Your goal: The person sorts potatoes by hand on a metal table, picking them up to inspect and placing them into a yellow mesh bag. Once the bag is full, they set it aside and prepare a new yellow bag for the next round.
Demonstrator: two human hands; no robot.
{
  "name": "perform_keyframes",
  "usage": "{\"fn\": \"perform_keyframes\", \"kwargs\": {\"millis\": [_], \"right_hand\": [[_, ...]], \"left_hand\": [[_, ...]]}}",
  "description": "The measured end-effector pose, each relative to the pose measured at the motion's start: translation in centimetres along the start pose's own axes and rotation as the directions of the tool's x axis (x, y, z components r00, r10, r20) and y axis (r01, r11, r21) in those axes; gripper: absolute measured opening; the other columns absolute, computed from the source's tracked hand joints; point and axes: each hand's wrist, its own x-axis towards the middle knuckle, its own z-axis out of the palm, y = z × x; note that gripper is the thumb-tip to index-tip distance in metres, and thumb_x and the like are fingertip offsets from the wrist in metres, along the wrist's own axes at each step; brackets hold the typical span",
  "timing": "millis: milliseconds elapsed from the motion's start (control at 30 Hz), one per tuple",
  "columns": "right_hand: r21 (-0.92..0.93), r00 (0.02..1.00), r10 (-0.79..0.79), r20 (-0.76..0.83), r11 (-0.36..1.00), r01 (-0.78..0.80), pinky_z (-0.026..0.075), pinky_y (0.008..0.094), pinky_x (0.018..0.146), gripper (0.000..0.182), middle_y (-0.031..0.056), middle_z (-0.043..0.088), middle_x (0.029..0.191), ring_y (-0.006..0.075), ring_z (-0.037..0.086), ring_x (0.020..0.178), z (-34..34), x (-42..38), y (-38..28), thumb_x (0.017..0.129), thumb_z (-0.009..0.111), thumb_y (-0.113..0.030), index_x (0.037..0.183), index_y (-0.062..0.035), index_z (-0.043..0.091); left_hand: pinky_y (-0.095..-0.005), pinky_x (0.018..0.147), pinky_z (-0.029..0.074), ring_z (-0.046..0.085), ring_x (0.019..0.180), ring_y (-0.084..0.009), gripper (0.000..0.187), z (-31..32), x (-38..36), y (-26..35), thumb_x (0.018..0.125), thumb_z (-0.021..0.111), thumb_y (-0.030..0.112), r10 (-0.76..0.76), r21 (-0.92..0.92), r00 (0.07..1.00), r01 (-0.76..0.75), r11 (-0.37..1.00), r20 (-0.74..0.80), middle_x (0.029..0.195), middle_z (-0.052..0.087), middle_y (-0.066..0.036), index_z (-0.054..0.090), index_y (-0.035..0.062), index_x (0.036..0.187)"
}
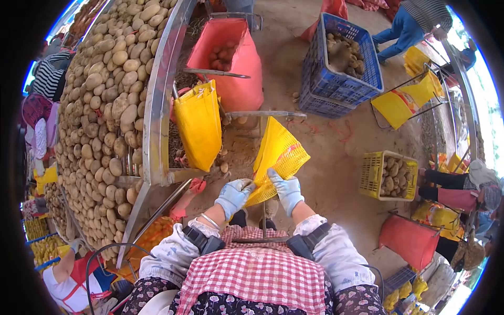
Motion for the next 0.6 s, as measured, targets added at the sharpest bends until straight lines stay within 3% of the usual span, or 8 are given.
{"fn": "perform_keyframes", "kwargs": {"millis": [100, 233, 267, 333, 400, 467, 567, 600], "right_hand": [[-0.230, 0.961, -0.249, 0.123, 0.934, 0.272, 0.051, 0.0287, 0.064, 0.043, 0.0051, 0.070, 0.084, 0.0161, 0.067, 0.076, -3.1, 1.2, 3.1, 0.085, 0.071, -0.040, 0.108, -0.0042, 0.066], [-0.989, 0.948, 0.319, -0.002, 0.137, -0.048, 0.049, 0.0381, 0.086, 0.057, 0.0160, 0.067, 0.110, 0.0319, 0.064, 0.099, -7.2, 0.4, -0.5, 0.079, 0.073, -0.041, 0.119, -0.0030, 0.061], [-0.990, 0.948, 0.317, -0.001, 0.133, -0.046, 0.049, 0.0381, 0.086, 0.057, 0.0160, 0.067, 0.110, 0.0319, 0.064, 0.099, -7.9, -0.1, -0.7, 0.079, 0.073, -0.041, 0.119, -0.0030, 0.061], [-0.996, 0.986, -0.163, 0.045, 0.065, 0.057, 0.039, 0.0443, 0.101, 0.071, 0.0175, 0.054, 0.131, 0.0339, 0.049, 0.122, -8.8, -2.0, -1.1, 0.077, 0.072, -0.042, 0.132, -0.0045, 0.049], [-0.918, 0.631, -0.718, 0.294, -0.027, 0.396, 0.034, 0.0484, 0.105, 0.080, 0.0180, 0.043, 0.140, 0.0364, 0.041, 0.129, -8.2, -1.8, -2.7, 0.070, 0.074, -0.042, 0.135, -0.0066, 0.044], [-0.801, 0.324, -0.819, 0.473, -0.246, 0.546, 0.030, 0.0495, 0.108, 0.076, 0.0173, 0.044, 0.140, 0.0354, 0.037, 0.132, -4.5, -2.5, -6.4, 0.071, 0.073, -0.040, 0.134, -0.0079, 0.045], [-0.704, 0.416, -0.577, 0.703, -0.479, 0.524, 0.022, 0.0499, 0.113, 0.075, 0.0157, 0.044, 0.141, 0.0345, 0.030, 0.137, -0.2, -1.9, -9.0, 0.072, 0.072, -0.039, 0.136, -0.0119, 0.045], [-0.692, 0.683, -0.270, 0.679, -0.548, 0.471, 0.016, 0.0494, 0.115, 0.080, 0.0144, 0.035, 0.147, 0.0359, 0.023, 0.140, 0.8, -1.0, -9.6, 0.072, 0.073, -0.042, 0.141, -0.0167, 0.039]], "left_hand": [[-0.0391, 0.081, 0.049, 0.063, 0.096, -0.0358, 0.032, -1.1, 0.7, -0.2, 0.093, 0.054, 0.029, 0.084, 0.113, 0.972, -0.060, 0.992, -0.219, 0.102, 0.066, -0.021, 0.065, 0.0017, 0.106], [-0.0436, 0.076, 0.048, 0.061, 0.087, -0.0397, 0.024, -3.7, 1.9, -0.4, 0.093, 0.051, 0.024, 0.100, 0.220, 0.889, 0.001, 0.976, -0.448, 0.092, 0.064, -0.021, 0.062, 0.0027, 0.092], [-0.0449, 0.075, 0.048, 0.060, 0.081, -0.0397, 0.024, -4.4, 1.7, 0.5, 0.093, 0.050, 0.024, 0.139, 0.251, 0.883, -0.025, 0.968, -0.449, 0.087, 0.062, -0.020, 0.060, 0.0034, 0.087], [-0.0445, 0.073, 0.048, 0.061, 0.080, -0.0376, 0.022, -4.6, 2.1, 1.3, 0.092, 0.051, 0.025, 0.202, 0.381, 0.898, -0.042, 0.924, -0.390, 0.086, 0.063, -0.018, 0.061, 0.0049, 0.087], [-0.0441, 0.072, 0.049, 0.062, 0.078, -0.0355, 0.021, -4.1, 1.9, 1.6, 0.091, 0.052, 0.025, 0.251, 0.504, 0.916, -0.063, 0.861, -0.314, 0.086, 0.064, -0.015, 0.062, 0.0065, 0.087], [-0.0422, 0.066, 0.049, 0.063, 0.073, -0.0297, 0.019, -3.4, 1.9, 2.7, 0.089, 0.056, 0.028, 0.376, 0.657, 0.917, -0.202, 0.726, -0.134, 0.081, 0.064, -0.011, 0.063, 0.0109, 0.083], [-0.0406, 0.061, 0.048, 0.063, 0.069, -0.0257, 0.018, -2.6, 1.1, 4.6, 0.086, 0.059, 0.030, 0.492, 0.717, 0.870, -0.345, 0.606, 0.003, 0.077, 0.064, -0.008, 0.062, 0.0132, 0.080], [-0.0404, 0.060, 0.048, 0.063, 0.067, -0.0260, 0.021, -2.8, 0.6, 5.0, 0.085, 0.061, 0.032, 0.566, 0.715, 0.824, -0.392, 0.579, -0.006, 0.074, 0.063, -0.009, 0.062, 0.0125, 0.078]]}}
